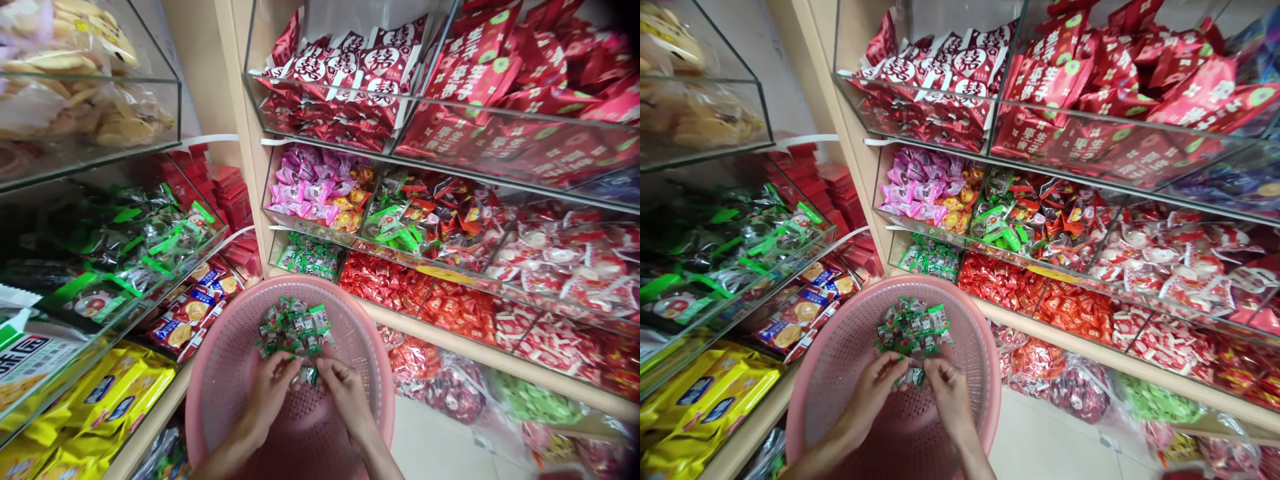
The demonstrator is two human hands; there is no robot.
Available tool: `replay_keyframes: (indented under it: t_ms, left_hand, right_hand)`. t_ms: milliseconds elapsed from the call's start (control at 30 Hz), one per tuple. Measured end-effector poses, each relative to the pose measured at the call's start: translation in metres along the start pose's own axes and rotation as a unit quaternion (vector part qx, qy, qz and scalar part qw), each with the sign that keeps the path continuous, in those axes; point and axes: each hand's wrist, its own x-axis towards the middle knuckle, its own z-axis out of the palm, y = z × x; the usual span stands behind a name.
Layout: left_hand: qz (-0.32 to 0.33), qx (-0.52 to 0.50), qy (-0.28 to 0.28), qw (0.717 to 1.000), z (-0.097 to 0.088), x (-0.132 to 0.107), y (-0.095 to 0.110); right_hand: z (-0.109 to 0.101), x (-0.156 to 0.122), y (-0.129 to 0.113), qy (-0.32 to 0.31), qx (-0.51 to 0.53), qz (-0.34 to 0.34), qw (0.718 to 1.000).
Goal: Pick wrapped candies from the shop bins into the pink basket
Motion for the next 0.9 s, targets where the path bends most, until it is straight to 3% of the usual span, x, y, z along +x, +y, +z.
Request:
replay_keyframes:
  t_ms: [167,367,667,800,900]
  left_hand:
    - [-0.034,-0.029,0.022,0.999,0.006,-0.016,-0.018]
    - [-0.028,-0.014,-0.034,0.999,0.008,-0.027,-0.012]
    - [-0.110,-0.159,-0.026,0.981,0.008,-0.034,-0.015]
    - [-0.113,-0.194,-0.007,0.974,0.013,-0.030,-0.014]
    - [-0.127,-0.204,0.001,0.971,0.016,-0.029,-0.010]
  right_hand:
    - [0.000,-0.015,0.007,0.043,-0.063,-0.007,0.997]
    - [-0.020,-0.019,0.007,0.059,-0.113,-0.033,0.991]
    - [-0.019,-0.020,0.014,-0.021,-0.035,0.033,0.999]
    - [-0.017,-0.021,0.015,0.014,0.020,0.064,0.998]
    - [-0.017,-0.018,0.008,0.056,-0.018,0.018,0.998]
